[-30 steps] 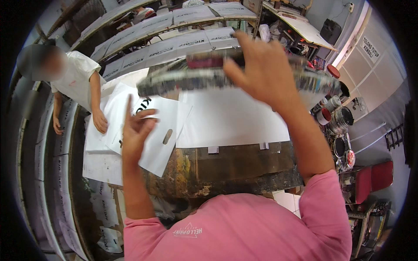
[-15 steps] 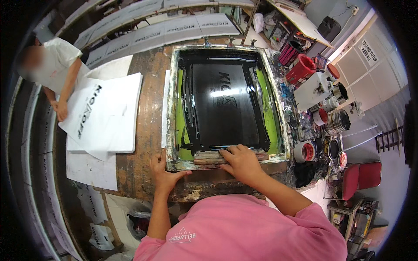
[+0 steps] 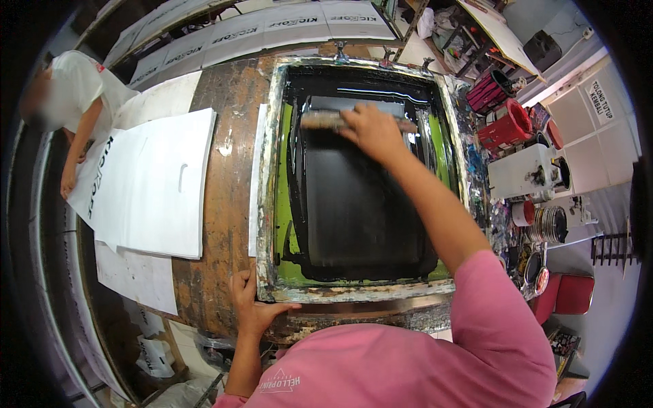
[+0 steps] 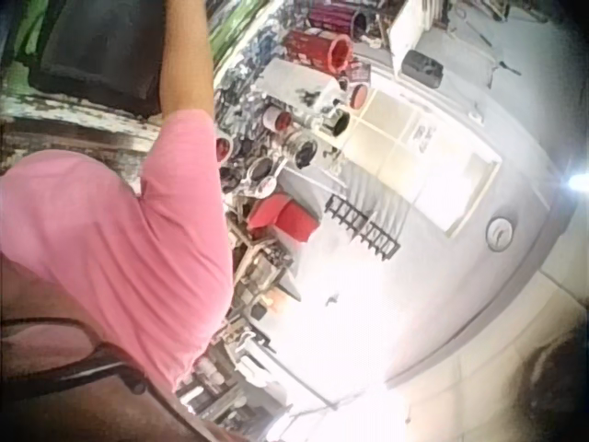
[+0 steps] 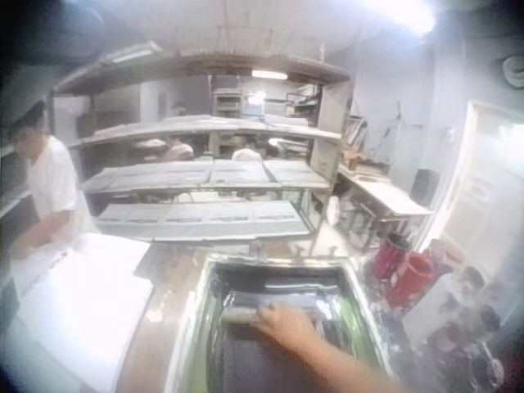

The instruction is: The person performs screen printing on white bags by placing a bag on a work surface, lowering a screen frame, and using a squeegee to apply black ink across the design several times.

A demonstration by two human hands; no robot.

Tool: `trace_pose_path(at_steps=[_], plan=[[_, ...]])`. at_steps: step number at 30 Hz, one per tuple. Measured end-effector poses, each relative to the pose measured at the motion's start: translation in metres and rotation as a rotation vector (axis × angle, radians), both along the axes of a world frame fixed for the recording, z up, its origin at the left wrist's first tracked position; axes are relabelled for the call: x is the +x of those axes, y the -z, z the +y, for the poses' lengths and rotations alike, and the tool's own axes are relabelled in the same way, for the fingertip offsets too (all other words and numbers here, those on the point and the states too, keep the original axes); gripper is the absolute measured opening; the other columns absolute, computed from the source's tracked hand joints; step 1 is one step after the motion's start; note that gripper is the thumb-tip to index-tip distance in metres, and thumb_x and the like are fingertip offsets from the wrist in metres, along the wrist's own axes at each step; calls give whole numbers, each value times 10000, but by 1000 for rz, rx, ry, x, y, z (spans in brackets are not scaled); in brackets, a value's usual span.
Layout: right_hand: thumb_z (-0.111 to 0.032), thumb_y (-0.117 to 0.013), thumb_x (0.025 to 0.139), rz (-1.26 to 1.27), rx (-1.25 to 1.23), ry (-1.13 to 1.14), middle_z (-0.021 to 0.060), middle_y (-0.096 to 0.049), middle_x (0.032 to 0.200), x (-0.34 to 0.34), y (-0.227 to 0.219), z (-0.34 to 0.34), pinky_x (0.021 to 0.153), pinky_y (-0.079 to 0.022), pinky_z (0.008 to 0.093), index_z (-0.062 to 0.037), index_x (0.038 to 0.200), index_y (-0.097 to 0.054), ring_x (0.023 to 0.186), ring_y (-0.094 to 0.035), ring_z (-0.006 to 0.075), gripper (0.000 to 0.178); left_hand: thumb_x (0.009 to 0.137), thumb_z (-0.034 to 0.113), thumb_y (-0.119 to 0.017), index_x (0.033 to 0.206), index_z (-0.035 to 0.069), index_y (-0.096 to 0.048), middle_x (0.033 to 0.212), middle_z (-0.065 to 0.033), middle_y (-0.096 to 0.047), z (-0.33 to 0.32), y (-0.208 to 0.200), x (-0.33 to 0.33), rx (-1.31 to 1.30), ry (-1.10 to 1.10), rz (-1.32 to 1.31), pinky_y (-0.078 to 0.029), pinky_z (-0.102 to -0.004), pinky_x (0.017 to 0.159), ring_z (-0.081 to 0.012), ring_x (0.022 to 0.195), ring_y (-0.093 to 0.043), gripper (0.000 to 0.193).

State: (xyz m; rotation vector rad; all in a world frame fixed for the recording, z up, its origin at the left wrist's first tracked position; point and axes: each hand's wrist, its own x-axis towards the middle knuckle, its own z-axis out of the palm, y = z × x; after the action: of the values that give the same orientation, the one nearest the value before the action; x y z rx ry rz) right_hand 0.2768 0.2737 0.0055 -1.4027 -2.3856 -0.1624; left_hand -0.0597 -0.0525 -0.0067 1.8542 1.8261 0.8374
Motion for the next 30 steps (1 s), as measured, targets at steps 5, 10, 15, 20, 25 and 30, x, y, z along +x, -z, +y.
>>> trace_pose_path(at_steps=[5,10,15,20,25,30], plan=[[-616,-602,1031,-95,-286,-109,186,-769,1098,19,-38,95,912,-567,560,-109,1170,-734,1074,-730,409,543,421,688,-997,1440,7,-678,1063,-82,-564,-3,3,-1,136,-16,130,-447,-462,912,-302,1013,-510,1266],[-605,-605,1034,-58,-141,-86,163,-751,1011,19,-36,109,850,-569,519,-119,1178,-717,1023,-727,395,519,465,757,-942,1486,-56,-610,964,-89,-617,-4,9,-2,106,15,38,-449,-467,890,-309,940,-523,1347],[-578,-638,1017,-62,-38,-39,138,-730,989,10,-12,31,801,-574,513,-116,1106,-683,973,-727,374,473,540,777,-907,1494,-42,-607,963,-87,-639,-7,9,1,174,-13,35,-457,-472,878,-317,928,-532,1293],[-476,-714,986,-39,-210,-36,127,-710,1006,0,-32,-122,777,-577,515,-106,1064,-636,949,-713,362,386,544,773,-907,1502,-36,-602,1013,-122,-684,-5,16,0,265,7,71,-470,-455,864,-338,929,-550,1290],[-425,-741,965,-48,-318,30,145,-650,1016,-9,-70,-270,763,-587,499,-64,1148,-590,930,-694,357,432,590,672,-968,1484,-41,-612,1072,-165,-707,-8,22,-1,275,-8,38,-493,-467,890,-367,979,-603,1197],[-390,-746,953,21,-268,-36,156,-618,1048,-8,-136,-309,838,-579,473,-44,1152,-627,1030,-635,342,416,715,485,-1013,1512,-52,-571,1269,-171,-692,1,-31,24,283,-46,-455,-518,-438,1040,-316,1175,-650,1058]])
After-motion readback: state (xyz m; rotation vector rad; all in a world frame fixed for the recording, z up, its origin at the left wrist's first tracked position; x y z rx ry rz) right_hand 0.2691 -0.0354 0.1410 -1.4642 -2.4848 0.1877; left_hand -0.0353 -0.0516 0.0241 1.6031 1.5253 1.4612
